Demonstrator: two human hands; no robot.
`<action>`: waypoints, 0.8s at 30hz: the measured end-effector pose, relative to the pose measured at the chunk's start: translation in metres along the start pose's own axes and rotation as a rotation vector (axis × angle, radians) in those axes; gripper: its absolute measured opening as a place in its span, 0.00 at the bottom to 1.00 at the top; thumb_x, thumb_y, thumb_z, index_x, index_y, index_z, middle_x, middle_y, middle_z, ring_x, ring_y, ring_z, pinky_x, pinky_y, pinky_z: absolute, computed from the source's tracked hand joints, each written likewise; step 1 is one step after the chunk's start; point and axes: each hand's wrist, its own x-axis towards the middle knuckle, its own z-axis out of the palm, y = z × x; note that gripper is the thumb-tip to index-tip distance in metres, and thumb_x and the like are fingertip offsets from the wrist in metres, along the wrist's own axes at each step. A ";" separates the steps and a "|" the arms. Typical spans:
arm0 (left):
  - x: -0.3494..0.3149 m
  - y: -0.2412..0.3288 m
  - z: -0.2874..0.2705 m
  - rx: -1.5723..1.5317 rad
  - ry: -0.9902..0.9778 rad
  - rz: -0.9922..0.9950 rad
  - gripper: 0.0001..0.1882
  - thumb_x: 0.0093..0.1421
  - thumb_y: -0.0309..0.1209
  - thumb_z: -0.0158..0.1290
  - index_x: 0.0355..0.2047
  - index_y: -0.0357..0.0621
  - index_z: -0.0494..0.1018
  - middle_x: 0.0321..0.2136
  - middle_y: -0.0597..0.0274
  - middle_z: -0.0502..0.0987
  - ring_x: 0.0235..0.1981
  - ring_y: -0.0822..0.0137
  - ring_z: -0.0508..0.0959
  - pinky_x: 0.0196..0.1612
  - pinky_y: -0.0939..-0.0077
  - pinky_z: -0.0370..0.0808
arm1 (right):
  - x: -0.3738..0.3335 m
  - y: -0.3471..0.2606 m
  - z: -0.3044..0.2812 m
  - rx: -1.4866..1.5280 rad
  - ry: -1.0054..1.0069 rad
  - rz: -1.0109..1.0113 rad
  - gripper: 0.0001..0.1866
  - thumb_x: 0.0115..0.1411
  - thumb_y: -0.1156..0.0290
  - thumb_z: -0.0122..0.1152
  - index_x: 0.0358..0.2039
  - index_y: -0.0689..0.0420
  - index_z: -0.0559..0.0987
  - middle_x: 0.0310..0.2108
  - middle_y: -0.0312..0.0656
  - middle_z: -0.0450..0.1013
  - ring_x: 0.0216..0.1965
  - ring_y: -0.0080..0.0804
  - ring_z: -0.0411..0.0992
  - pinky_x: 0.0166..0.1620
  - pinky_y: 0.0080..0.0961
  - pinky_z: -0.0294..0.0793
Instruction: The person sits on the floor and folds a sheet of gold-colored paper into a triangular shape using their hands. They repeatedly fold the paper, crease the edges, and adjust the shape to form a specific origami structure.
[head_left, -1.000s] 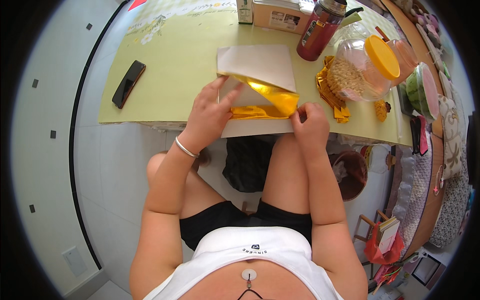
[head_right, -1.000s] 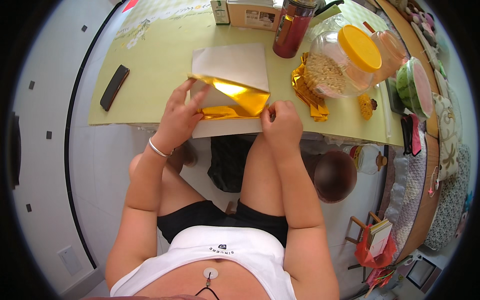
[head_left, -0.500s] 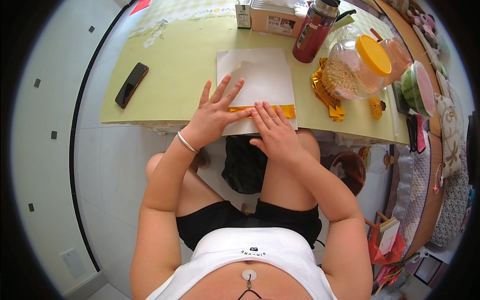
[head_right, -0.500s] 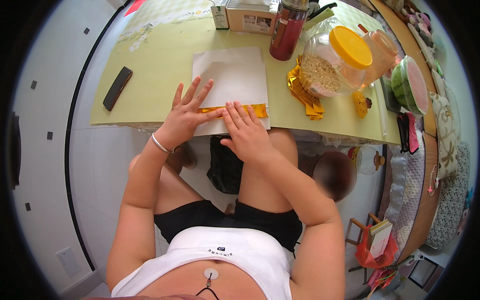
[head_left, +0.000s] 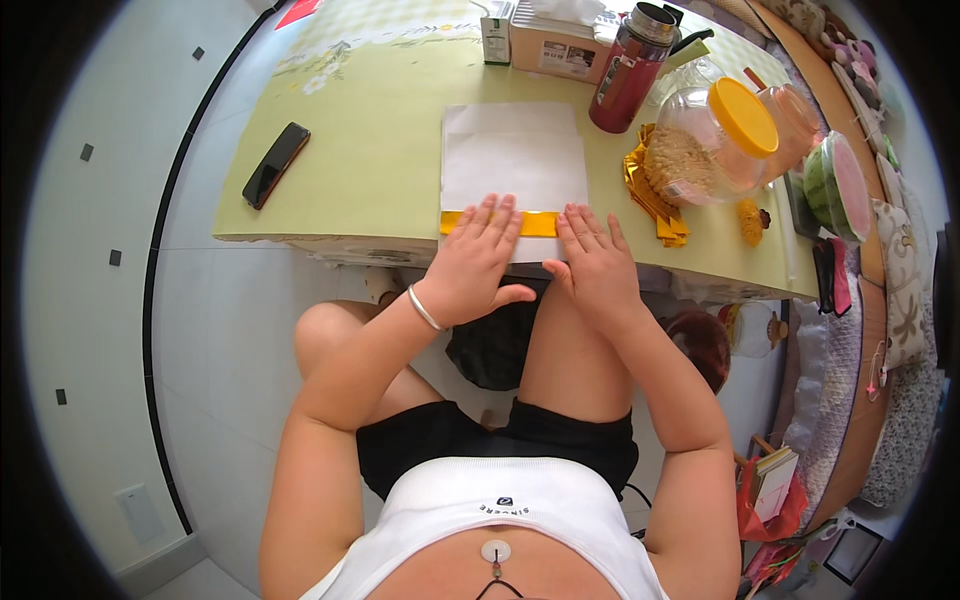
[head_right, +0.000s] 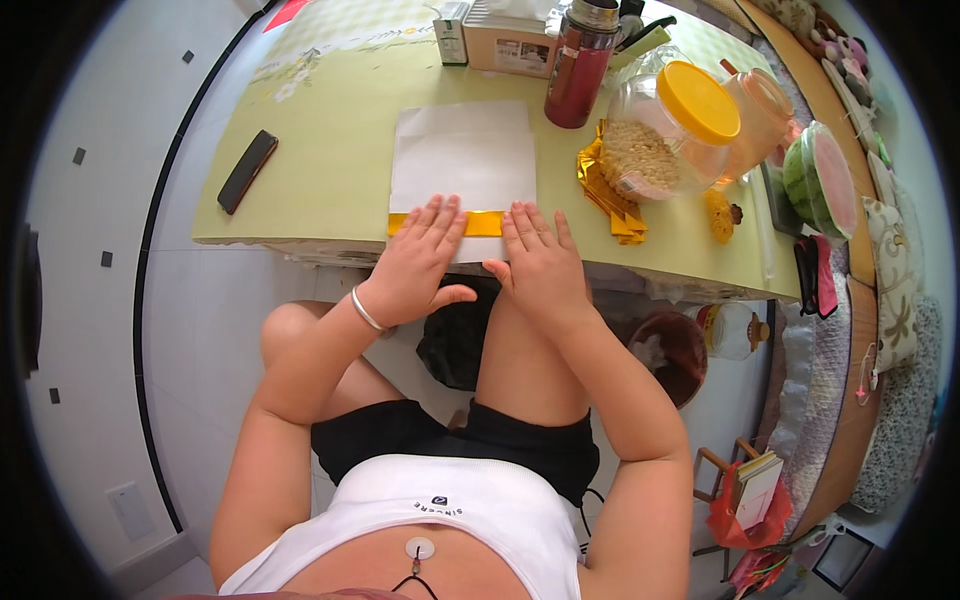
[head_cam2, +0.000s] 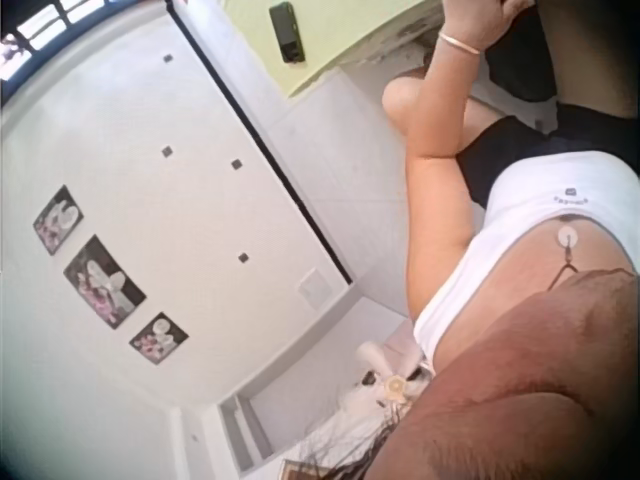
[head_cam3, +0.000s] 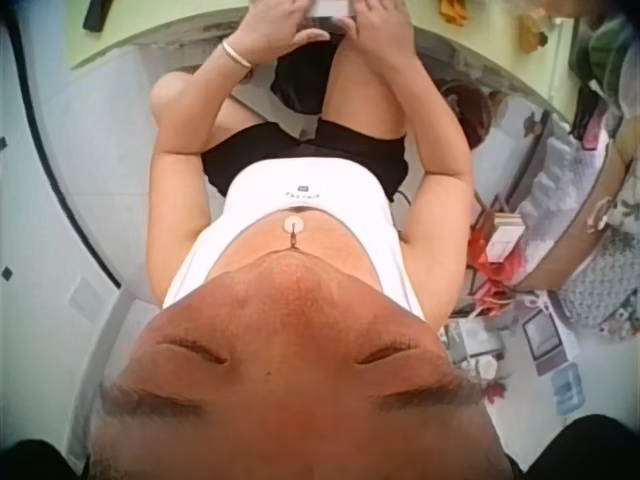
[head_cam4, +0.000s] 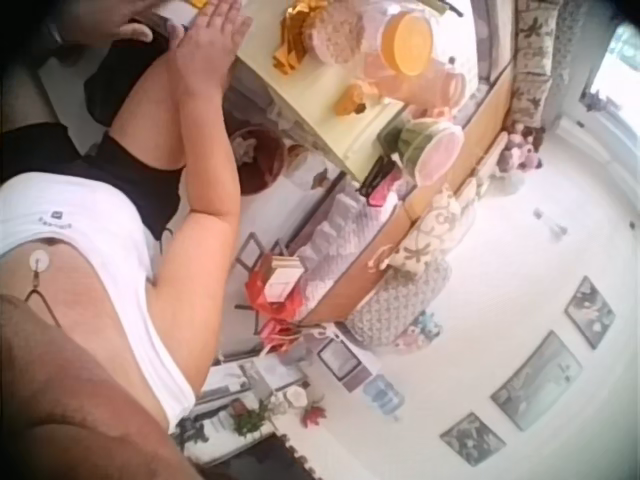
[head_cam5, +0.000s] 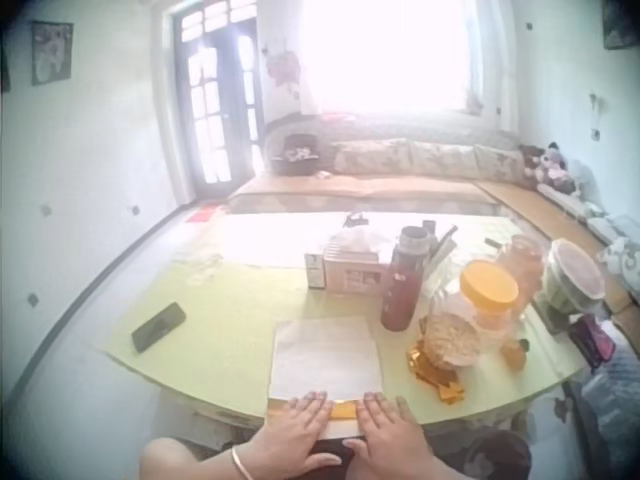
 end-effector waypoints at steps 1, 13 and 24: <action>-0.004 0.003 0.001 0.076 0.016 -0.031 0.55 0.59 0.64 0.54 0.66 0.23 0.56 0.67 0.30 0.57 0.70 0.40 0.58 0.72 0.51 0.53 | -0.001 0.004 0.000 0.002 0.024 -0.006 0.31 0.65 0.53 0.58 0.57 0.66 0.75 0.61 0.51 0.71 0.65 0.43 0.67 0.69 0.46 0.58; 0.004 0.005 -0.011 0.299 0.211 -0.194 0.24 0.56 0.43 0.61 0.39 0.30 0.78 0.46 0.41 0.78 0.54 0.44 0.74 0.59 0.51 0.68 | 0.035 0.027 -0.015 -0.062 0.076 -0.285 0.10 0.47 0.75 0.60 0.32 0.63 0.80 0.29 0.44 0.74 0.35 0.38 0.77 0.44 0.31 0.78; 0.051 -0.012 -0.019 -0.439 0.437 0.013 0.10 0.52 0.17 0.61 0.34 0.42 0.83 0.37 0.54 0.83 0.37 0.56 0.83 0.40 0.71 0.80 | 0.031 0.032 -0.044 0.375 0.251 -0.023 0.29 0.41 0.80 0.67 0.50 0.55 0.81 0.54 0.40 0.76 0.58 0.45 0.71 0.61 0.43 0.69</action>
